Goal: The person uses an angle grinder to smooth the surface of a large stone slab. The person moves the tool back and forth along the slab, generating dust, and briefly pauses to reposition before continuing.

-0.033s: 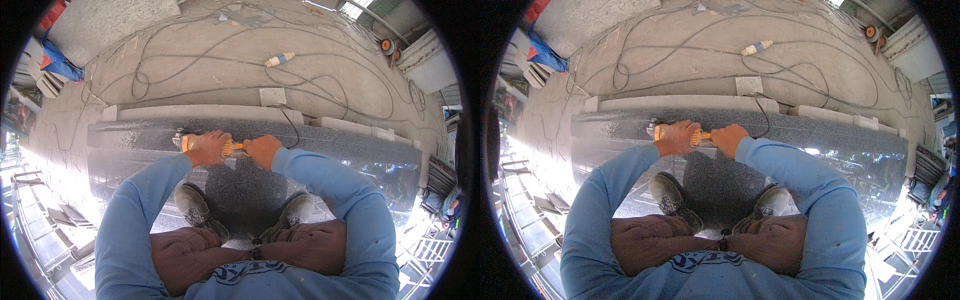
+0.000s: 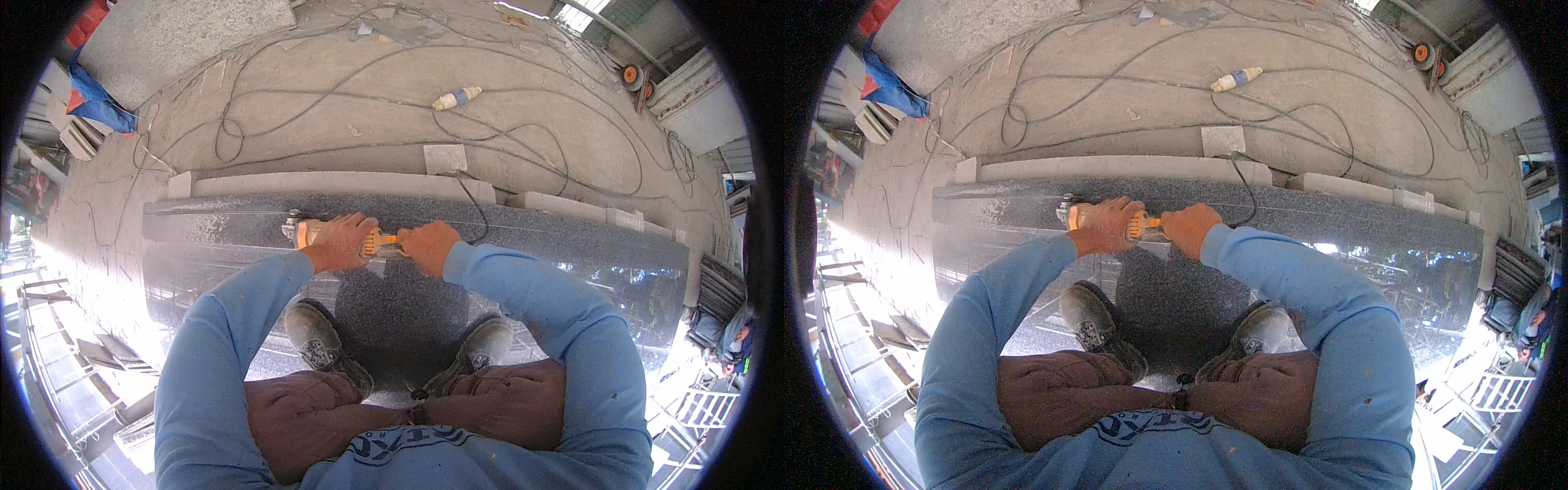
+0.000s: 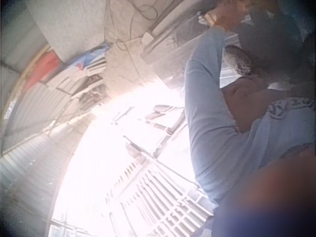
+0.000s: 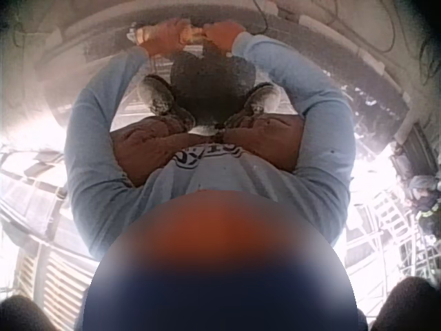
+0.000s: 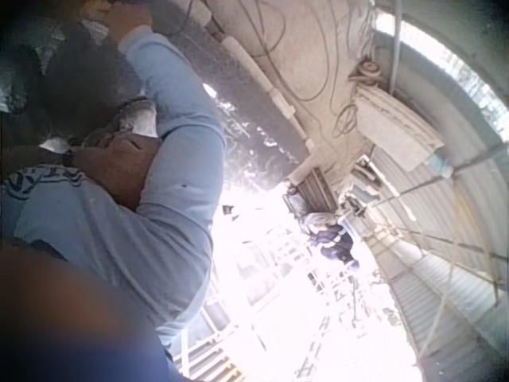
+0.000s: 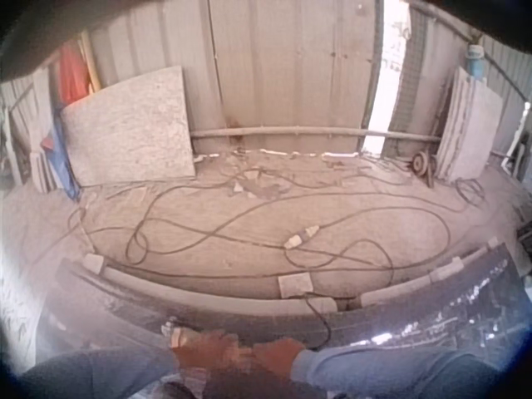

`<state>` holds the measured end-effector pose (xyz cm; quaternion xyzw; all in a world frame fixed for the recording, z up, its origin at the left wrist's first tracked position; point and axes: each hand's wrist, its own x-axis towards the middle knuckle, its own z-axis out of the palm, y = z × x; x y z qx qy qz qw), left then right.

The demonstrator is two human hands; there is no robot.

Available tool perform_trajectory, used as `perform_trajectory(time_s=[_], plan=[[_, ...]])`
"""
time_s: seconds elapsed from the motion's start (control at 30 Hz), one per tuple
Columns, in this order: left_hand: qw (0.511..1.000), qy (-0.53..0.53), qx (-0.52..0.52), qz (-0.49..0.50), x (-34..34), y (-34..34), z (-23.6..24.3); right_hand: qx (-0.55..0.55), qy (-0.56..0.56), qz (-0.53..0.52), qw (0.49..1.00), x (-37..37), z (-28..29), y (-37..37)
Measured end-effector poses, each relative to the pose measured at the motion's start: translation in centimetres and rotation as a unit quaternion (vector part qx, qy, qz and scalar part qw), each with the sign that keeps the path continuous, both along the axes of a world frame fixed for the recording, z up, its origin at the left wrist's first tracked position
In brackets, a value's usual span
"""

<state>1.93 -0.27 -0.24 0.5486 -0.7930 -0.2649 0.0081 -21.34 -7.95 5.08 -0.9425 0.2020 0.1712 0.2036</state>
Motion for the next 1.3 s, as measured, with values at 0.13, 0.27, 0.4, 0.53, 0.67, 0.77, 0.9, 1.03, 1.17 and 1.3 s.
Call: perform_trajectory(time_s=[0.13, 0.27, 0.4, 0.53, 0.67, 0.77, 0.9, 1.03, 1.17, 1.3], plan=[[1.0, 0.008, -0.013, -0.001, -0.4, 0.0, -0.1, 0.004, -0.002, -0.009, 1.0, -0.5, 0.0, 0.1], [1.0, 0.024, -0.017, -0.005, -2.0, -0.1, 0.2, 0.002, -0.007, -0.013, 1.0, -2.2, 0.3, 0.2], [0.999, 0.031, -0.03, -0.02, -3.6, -0.2, 1.0, 0.008, 0.006, -0.03, 0.999, -3.6, 2.4, 0.2], [1.0, 0.004, 0.012, -0.025, -4.8, -0.9, 2.2, -0.015, 0.042, -0.017, 0.999, -4.5, 2.5, 0.0], [1.0, 0.001, 0.018, -0.022, -4.6, -1.1, 2.3, -0.018, 0.027, -0.017, 0.999, -4.4, 1.6, 0.0], [1.0, 0.009, 0.004, -0.014, -3.9, -0.7, 1.8, -0.017, 0.012, -0.019, 1.0, -3.8, 1.2, 0.1], [1.0, 0.019, -0.008, -0.013, -2.8, -0.4, 0.7, 0.0, 0.034, -0.019, 0.999, -2.5, 1.2, 0.0], [1.0, 0.02, -0.016, -0.007, -2.1, -0.1, 0.3, 0.012, 0.046, -0.015, 0.999, -1.6, 0.4, 0.0], [0.999, 0.028, -0.036, -0.011, -1.0, 0.0, -0.4, 0.012, 0.013, -0.016, 1.0, -1.1, -0.5, 0.0], [1.0, 0.019, -0.024, 0.004, -0.8, -0.1, -0.7, 0.0, 0.009, -0.003, 1.0, -0.7, -0.1, -0.2]])
